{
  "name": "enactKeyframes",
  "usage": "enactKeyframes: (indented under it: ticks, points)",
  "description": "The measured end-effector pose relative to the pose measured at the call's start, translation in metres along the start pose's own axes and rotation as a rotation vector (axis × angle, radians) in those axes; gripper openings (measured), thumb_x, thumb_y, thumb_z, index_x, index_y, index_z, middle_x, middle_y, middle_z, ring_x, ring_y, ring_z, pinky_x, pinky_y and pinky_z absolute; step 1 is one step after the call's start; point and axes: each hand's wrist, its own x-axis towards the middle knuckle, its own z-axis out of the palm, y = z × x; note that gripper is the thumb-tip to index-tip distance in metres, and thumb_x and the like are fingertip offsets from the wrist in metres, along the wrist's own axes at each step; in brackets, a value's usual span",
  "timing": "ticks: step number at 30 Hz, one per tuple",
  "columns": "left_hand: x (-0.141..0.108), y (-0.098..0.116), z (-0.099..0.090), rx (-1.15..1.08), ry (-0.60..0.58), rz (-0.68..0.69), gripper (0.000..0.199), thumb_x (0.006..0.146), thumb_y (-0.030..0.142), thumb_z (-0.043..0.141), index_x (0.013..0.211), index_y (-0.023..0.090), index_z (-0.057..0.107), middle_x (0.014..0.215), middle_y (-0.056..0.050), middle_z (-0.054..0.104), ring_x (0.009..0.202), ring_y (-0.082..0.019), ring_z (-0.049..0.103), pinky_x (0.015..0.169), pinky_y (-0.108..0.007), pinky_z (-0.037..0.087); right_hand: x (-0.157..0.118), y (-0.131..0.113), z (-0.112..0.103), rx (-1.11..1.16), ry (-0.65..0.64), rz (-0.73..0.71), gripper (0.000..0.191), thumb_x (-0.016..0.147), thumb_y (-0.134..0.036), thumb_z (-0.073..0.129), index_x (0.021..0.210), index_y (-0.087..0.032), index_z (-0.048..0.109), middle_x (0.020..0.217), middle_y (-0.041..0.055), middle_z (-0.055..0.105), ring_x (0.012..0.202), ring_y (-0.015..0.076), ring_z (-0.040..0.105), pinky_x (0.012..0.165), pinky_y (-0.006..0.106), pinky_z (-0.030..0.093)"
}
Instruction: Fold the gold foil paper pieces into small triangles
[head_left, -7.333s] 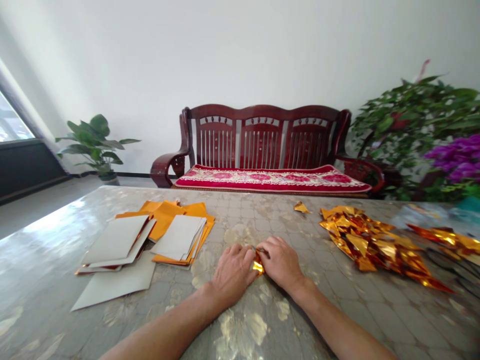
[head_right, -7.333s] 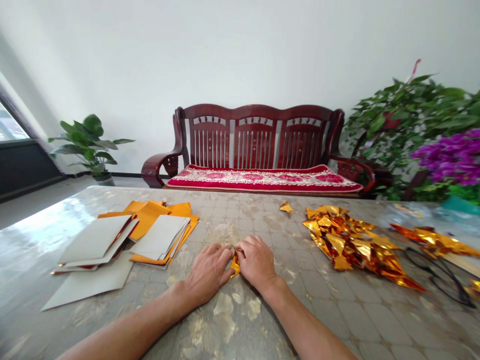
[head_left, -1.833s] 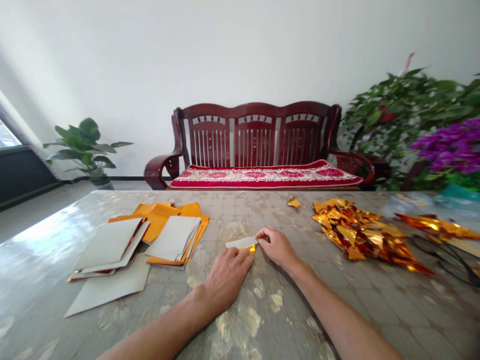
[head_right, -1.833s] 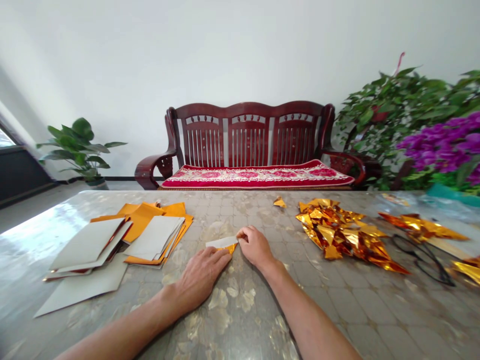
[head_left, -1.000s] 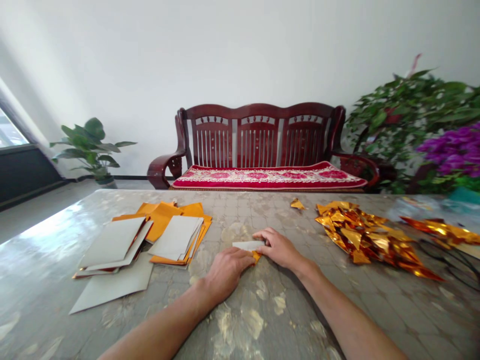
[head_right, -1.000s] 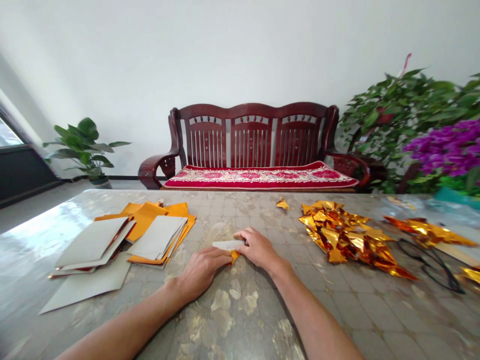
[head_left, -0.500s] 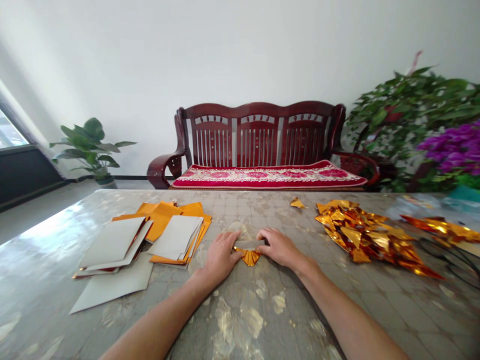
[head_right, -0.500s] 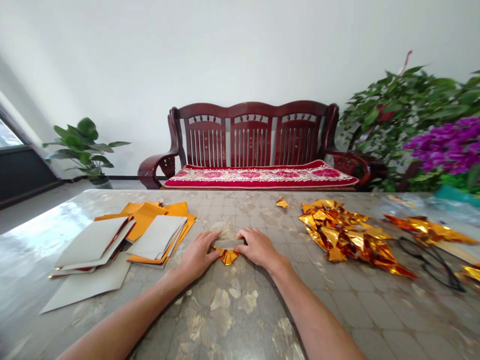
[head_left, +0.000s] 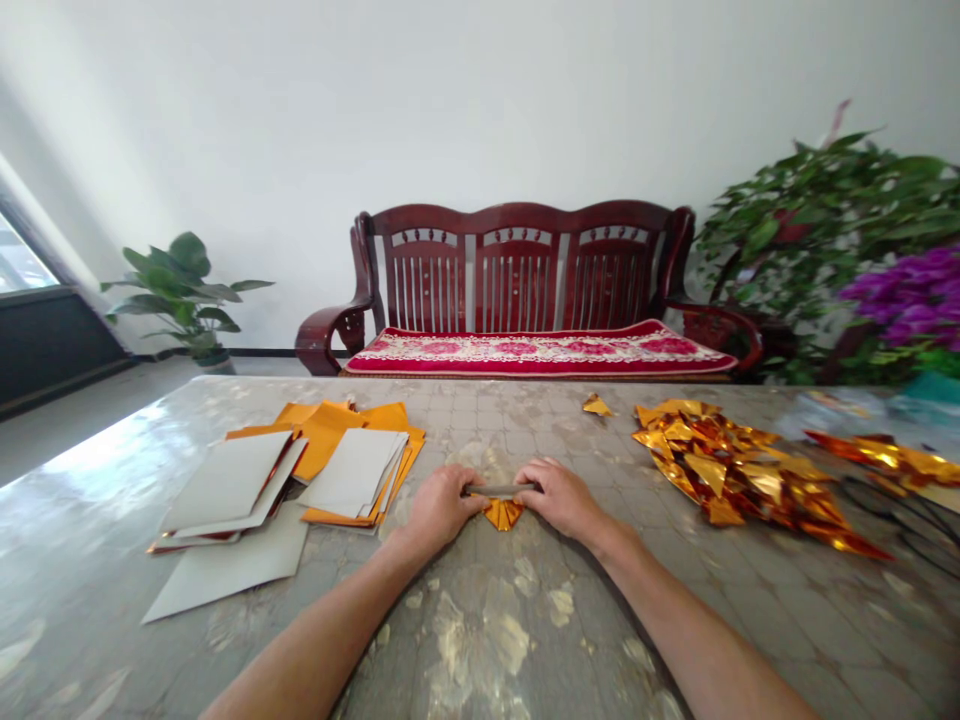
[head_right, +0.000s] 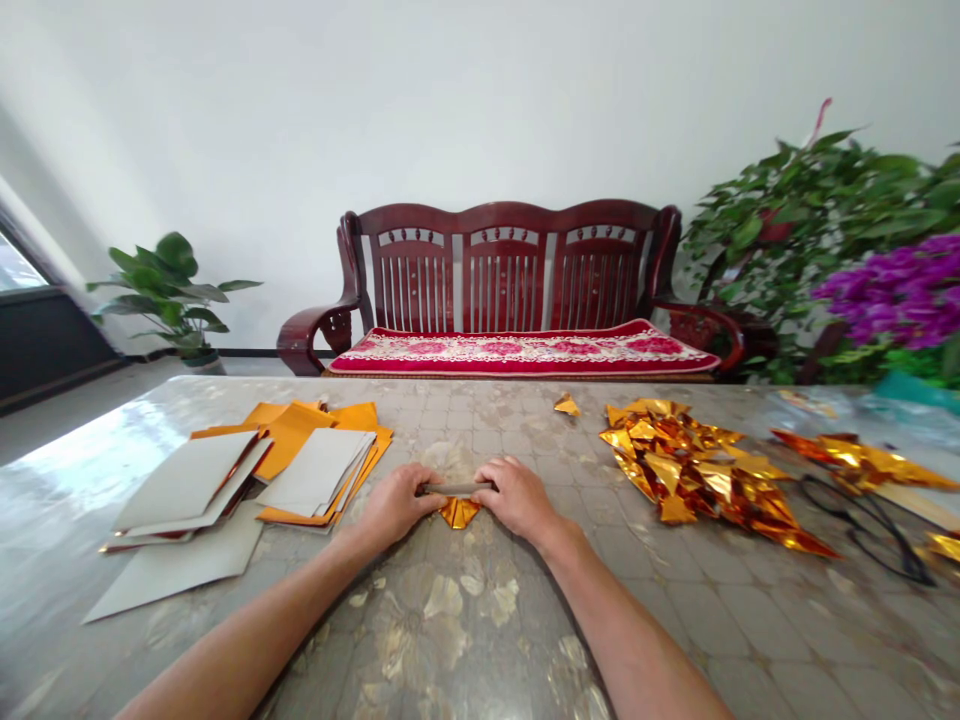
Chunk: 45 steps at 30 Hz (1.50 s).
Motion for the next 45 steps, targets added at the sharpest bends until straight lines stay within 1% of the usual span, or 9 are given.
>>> enactKeyframes:
  ticks: [6,12,17,21,27,31,36,41,45]
  points:
    - [-0.004,-0.002,0.003,0.001,0.041,0.069,0.009,0.086,0.023,0.063,0.082,0.022,0.072,0.086,-0.001,0.069,0.086,-0.016,0.061,0.076,-0.024,0.041,-0.005,0.001,0.004,0.006,0.051,-0.076,0.010,0.083,-0.014,0.065,0.080,-0.023,0.069,0.082,0.0002,0.064,0.088,0.0169,0.055,0.075,0.025,0.039]
    - [-0.014,0.007,-0.003,0.237,0.045,0.239,0.015,0.094,0.025,0.054,0.089,0.025,0.068,0.094,-0.003,0.066,0.096,-0.019,0.058,0.084,-0.028,0.041,-0.010,-0.001,0.003,-0.082,0.095,-0.206,0.013,0.087,-0.014,0.062,0.084,-0.023,0.070,0.083,0.0017,0.062,0.088,0.0180,0.054,0.076,0.028,0.040]
    - [-0.018,0.010,-0.002,0.415,0.048,0.294,0.025,0.098,0.024,0.044,0.085,0.023,0.065,0.090,-0.004,0.064,0.089,-0.020,0.056,0.079,-0.031,0.041,-0.014,-0.001,-0.002,-0.149,0.083,-0.313,0.017,0.094,-0.020,0.055,0.090,-0.024,0.072,0.085,0.0032,0.064,0.087,0.0188,0.054,0.078,0.030,0.041]
    - [-0.022,0.007,0.000,0.472,0.021,0.350,0.020,0.097,0.024,0.047,0.091,0.024,0.066,0.089,-0.004,0.064,0.089,-0.021,0.056,0.079,-0.032,0.041,-0.015,0.002,-0.004,-0.202,0.053,-0.378,0.024,0.098,-0.023,0.049,0.094,-0.023,0.072,0.085,0.0043,0.064,0.086,0.0194,0.053,0.079,0.031,0.041]
    - [-0.031,0.011,-0.001,0.550,-0.020,0.381,0.015,0.095,0.020,0.050,0.096,0.023,0.065,0.090,-0.004,0.063,0.088,-0.022,0.057,0.079,-0.033,0.042,-0.020,0.001,-0.009,-0.187,0.012,-0.376,0.025,0.094,-0.013,0.049,0.096,-0.022,0.073,0.087,0.0045,0.064,0.087,0.0190,0.054,0.080,0.030,0.041]
    - [-0.038,0.017,-0.003,0.558,-0.007,0.389,0.019,0.097,0.021,0.045,0.093,0.021,0.063,0.088,-0.006,0.063,0.087,-0.021,0.057,0.081,-0.034,0.042,-0.022,-0.003,-0.011,-0.207,0.017,-0.312,0.023,0.095,-0.022,0.052,0.081,-0.020,0.071,0.082,0.0038,0.062,0.082,0.0178,0.053,0.076,0.029,0.039]
    - [-0.034,0.020,-0.003,0.498,0.007,0.329,0.029,0.099,0.032,0.043,0.084,0.021,0.066,0.084,-0.006,0.063,0.086,-0.021,0.058,0.080,-0.034,0.041,-0.017,-0.008,-0.007,-0.215,0.066,-0.159,0.024,0.091,-0.028,0.061,0.068,-0.020,0.063,0.076,0.0020,0.060,0.079,0.0171,0.052,0.070,0.029,0.036]
    - [-0.022,0.020,-0.004,0.389,0.017,0.151,0.016,0.093,0.032,0.056,0.084,0.021,0.064,0.089,-0.004,0.065,0.088,-0.021,0.061,0.077,-0.031,0.041,-0.013,-0.008,-0.005,-0.126,0.031,-0.094,0.008,0.085,-0.028,0.070,0.082,-0.022,0.064,0.086,0.0004,0.062,0.086,0.0175,0.053,0.074,0.028,0.037]
    - [-0.018,0.017,-0.005,0.266,0.003,0.033,0.014,0.088,0.034,0.062,0.098,0.024,0.062,0.098,-0.002,0.065,0.092,-0.019,0.063,0.076,-0.027,0.041,-0.011,-0.007,-0.005,-0.112,0.003,-0.110,0.008,0.084,-0.025,0.070,0.084,-0.022,0.063,0.089,0.0005,0.062,0.089,0.0178,0.053,0.076,0.029,0.037]
